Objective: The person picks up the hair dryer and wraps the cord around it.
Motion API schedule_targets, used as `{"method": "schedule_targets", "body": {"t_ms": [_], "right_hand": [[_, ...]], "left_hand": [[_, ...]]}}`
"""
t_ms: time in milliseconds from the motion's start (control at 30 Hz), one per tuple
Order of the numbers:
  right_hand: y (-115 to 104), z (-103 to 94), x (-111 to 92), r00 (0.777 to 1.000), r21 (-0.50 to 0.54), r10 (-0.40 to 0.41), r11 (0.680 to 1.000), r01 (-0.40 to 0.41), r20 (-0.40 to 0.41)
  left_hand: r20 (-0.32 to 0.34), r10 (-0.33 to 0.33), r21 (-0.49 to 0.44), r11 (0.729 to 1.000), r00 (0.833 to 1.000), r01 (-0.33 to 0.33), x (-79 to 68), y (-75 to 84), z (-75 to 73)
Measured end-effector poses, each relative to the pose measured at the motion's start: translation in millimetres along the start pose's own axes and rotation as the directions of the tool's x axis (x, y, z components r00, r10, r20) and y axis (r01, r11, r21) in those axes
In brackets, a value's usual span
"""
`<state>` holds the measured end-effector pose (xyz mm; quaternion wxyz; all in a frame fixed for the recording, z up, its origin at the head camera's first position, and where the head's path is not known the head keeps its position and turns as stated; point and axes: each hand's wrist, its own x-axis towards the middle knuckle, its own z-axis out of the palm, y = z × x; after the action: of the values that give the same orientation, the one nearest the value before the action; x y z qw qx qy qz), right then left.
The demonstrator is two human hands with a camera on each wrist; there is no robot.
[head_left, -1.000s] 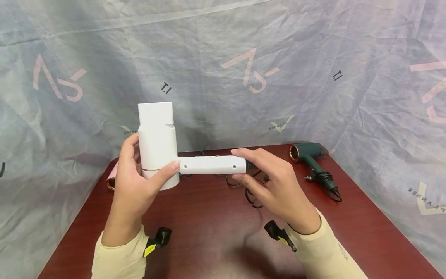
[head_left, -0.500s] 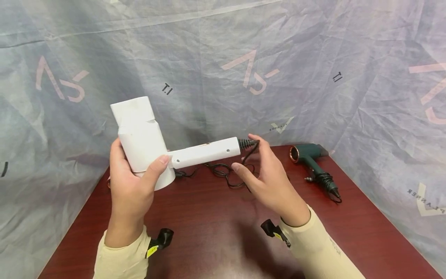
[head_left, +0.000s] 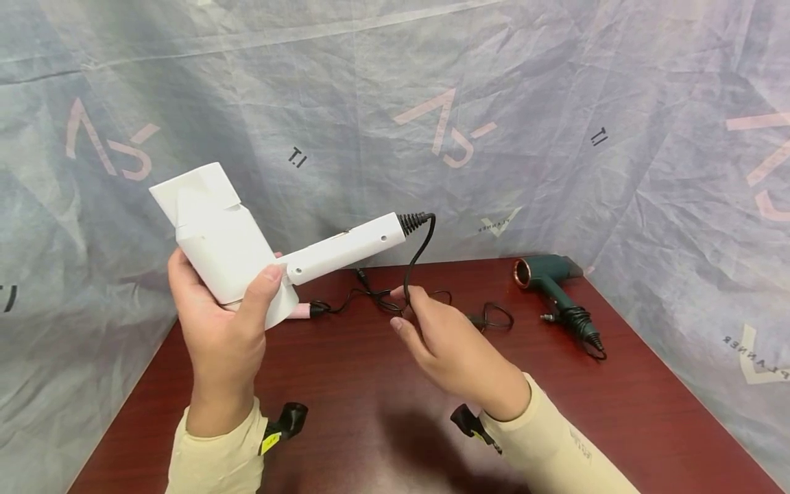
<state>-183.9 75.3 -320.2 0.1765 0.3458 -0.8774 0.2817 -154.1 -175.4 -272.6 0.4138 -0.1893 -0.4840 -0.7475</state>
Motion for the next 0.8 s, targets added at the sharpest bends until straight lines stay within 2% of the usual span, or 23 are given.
{"method": "schedule_targets", "body": {"t_ms": [167,300,367,467,567,800], "right_hand": [[-8,-2.0,-7,0.996,-0.072,-0.085,0.994,0.085,0.001],[-12,-5.1,-11,0.989,-0.142,-0.145,0.98,0.141,-0.019],[-13,-7.9,-14,0.982,-0.167,-0.189,0.969,0.181,-0.03],[-16,-13.3,-16,0.966,-0.185,-0.257,0.952,0.246,-0.037],[-17,-20.1,-17,0.95,-0.194,-0.309,0.936,0.293,-0.055],[-15,-37.6,-21,0.911,-0.162,-0.383,0.919,0.36,-0.15]], "left_hand": [[0.021,0.037,0.051,0.998,0.999,-0.038,0.2,-1.3,1.7],[0.057,0.018,0.058,0.998,0.998,-0.022,-0.3,-3.9,1.2],[0.064,0.005,0.118,0.993,0.998,-0.013,-1.1,-5.0,0.4],[0.077,-0.004,0.28,0.96,0.997,-0.018,-1.1,-7.1,-3.0],[0.107,-0.005,0.43,0.902,0.994,-0.041,-0.6,-9.6,-6.5],[0.177,-0.095,0.521,0.854,0.98,-0.011,-2.2,-13.1,-8.8]]}}
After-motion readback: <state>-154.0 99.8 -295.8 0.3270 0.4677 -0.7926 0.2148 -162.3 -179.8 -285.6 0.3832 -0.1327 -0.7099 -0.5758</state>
